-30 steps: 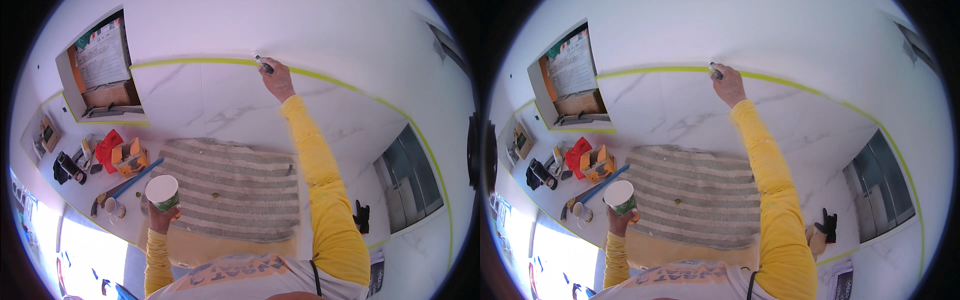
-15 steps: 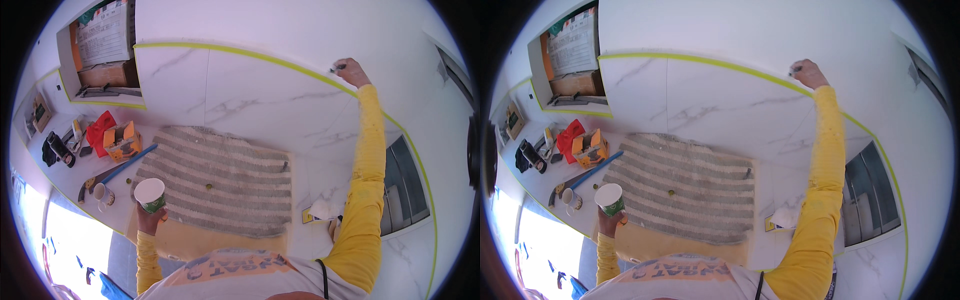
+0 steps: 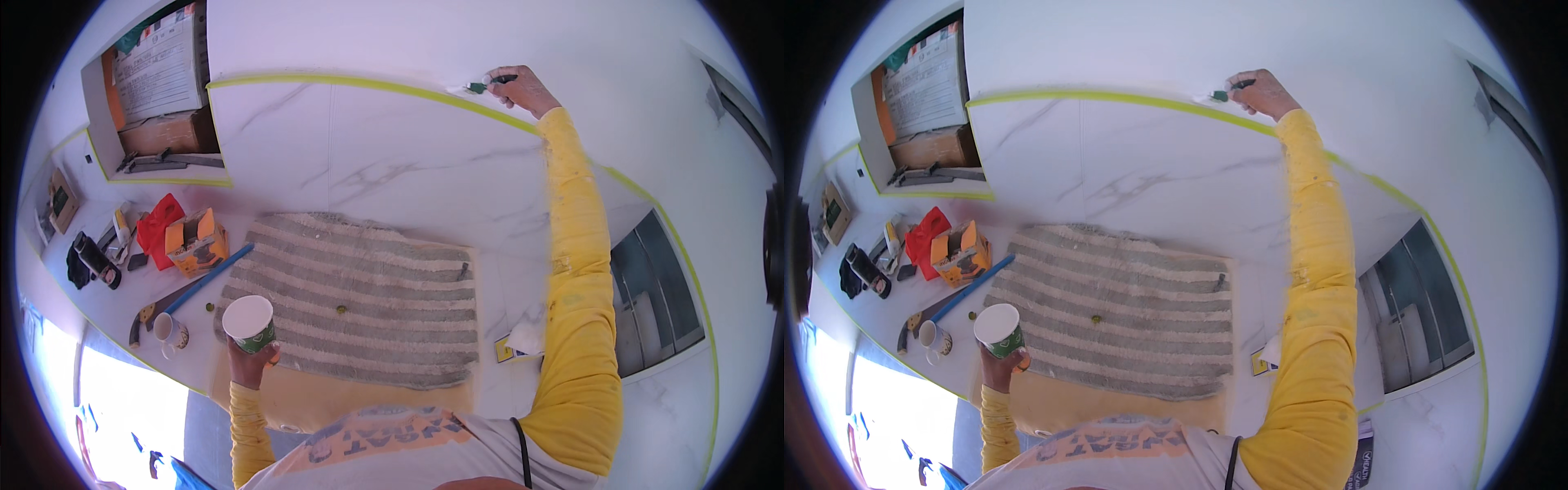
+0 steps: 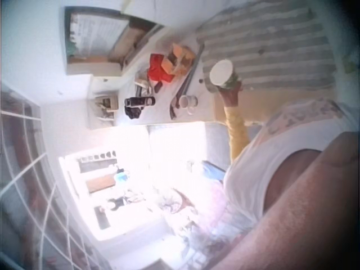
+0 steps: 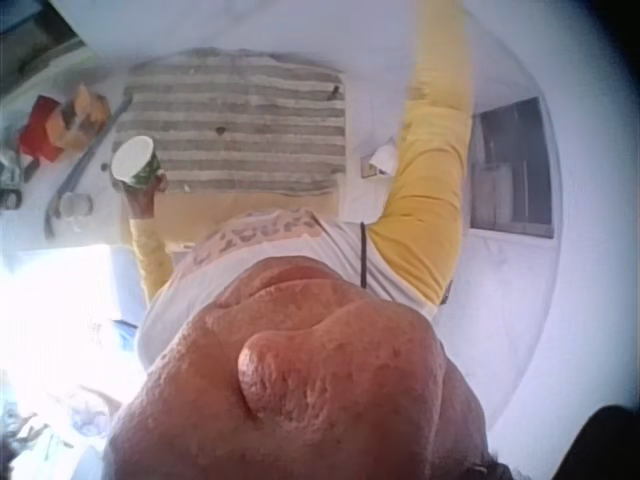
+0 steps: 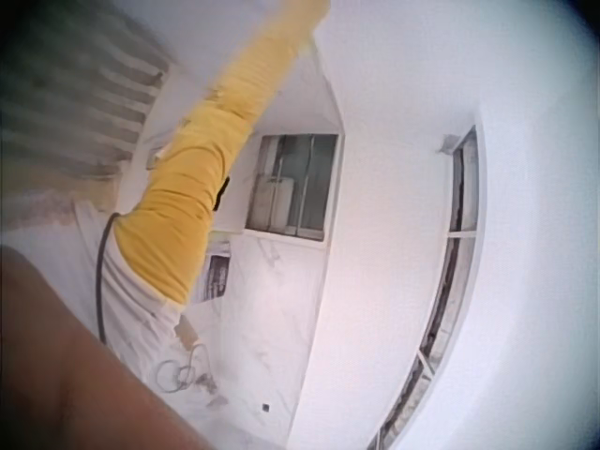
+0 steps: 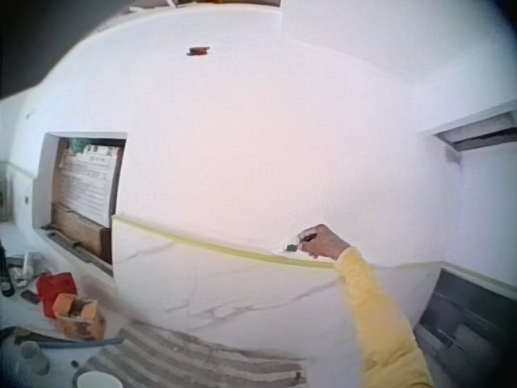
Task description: The person paints the upper edge of a wall using a small brush and a paper cup of paint. They repeatedly dip the brush into the cup and apply paint along a taped line on the wall. The person also briefly uses a sanding block on the wall surface.
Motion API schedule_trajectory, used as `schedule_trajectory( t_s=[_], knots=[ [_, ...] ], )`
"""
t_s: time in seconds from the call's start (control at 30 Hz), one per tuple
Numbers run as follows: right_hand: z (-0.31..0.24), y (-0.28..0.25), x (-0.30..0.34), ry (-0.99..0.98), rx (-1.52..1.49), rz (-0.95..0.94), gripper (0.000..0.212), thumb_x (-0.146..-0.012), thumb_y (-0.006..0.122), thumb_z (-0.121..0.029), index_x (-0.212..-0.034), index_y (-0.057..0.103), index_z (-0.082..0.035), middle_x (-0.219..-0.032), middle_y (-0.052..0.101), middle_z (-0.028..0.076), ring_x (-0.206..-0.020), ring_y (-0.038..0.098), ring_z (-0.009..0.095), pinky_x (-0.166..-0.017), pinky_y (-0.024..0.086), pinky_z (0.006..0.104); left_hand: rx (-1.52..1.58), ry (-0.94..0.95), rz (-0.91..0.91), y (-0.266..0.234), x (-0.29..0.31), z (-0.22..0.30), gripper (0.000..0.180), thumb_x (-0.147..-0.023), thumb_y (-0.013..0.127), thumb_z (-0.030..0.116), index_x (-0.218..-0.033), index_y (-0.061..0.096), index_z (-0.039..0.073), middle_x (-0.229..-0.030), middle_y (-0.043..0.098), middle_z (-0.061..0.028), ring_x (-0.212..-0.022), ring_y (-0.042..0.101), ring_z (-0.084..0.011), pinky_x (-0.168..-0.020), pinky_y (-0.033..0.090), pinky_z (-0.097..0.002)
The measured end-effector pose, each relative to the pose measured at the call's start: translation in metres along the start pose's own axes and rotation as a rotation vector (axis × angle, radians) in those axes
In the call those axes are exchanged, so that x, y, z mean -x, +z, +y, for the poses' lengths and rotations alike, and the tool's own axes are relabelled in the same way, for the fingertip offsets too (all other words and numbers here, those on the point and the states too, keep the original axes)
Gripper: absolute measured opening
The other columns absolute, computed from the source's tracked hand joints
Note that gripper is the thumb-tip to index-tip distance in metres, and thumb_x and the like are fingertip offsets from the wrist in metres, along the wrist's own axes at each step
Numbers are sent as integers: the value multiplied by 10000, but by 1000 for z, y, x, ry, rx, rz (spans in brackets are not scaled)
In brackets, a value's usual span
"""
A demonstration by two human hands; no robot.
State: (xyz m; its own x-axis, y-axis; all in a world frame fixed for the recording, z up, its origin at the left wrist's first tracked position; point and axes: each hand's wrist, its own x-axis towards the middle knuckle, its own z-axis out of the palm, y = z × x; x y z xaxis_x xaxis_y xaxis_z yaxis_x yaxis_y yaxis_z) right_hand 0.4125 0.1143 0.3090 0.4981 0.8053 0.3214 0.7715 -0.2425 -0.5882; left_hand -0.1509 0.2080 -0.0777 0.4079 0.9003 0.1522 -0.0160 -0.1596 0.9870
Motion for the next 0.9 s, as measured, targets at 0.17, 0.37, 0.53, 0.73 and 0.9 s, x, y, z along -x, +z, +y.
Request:
schedule_trajectory(
  t_s=[0.17,0.37,0.53,0.73,0.9],
  knots=[
    [82,-90,38,239,39,134,224,-845,676,-93,-1058,710,-36,-739,615,27,-600,544,105,-512,473,250,-47,2,-46,-1,0,1,784,-656,853,101,-1321,448,9,-1144,623,-94,-1022,619,-203,-903,512,-336],
    [158,-130,71,332,143,426,162,-839,646,-154,-964,701,-68,-732,671,84,-616,640,196,-555,528,330,-58,-40,-11,4,8,3,768,-668,843,133,-1318,452,14,-1129,625,-91,-1004,625,-193,-891,518,-333],
    [148,-24,46,-45,366,986,244,-879,634,-330,-932,681,-97,-884,703,197,-853,664,433,-768,536,487,5,-4,-45,6,12,1,740,-679,834,123,-1310,464,13,-1155,614,-95,-1012,621,-195,-887,515,-330],
    [28,160,-6,-502,-21,712,162,-870,667,-233,-897,661,-73,-804,677,203,-766,650,436,-726,531,491,-88,21,-89,2,-3,3,719,-685,808,101,-1311,465,12,-1151,614,-93,-1012,621,-197,-886,513,-334],
    [6,168,3,-304,-774,295,158,-941,673,-158,-1072,684,-68,-758,607,-15,-604,555,59,-510,452,229,-2,-18,-58,-1,7,19,655,-685,806,110,-1260,509,11,-1104,628,-82,-971,624,-182,-862,513,-321]
  ],
)
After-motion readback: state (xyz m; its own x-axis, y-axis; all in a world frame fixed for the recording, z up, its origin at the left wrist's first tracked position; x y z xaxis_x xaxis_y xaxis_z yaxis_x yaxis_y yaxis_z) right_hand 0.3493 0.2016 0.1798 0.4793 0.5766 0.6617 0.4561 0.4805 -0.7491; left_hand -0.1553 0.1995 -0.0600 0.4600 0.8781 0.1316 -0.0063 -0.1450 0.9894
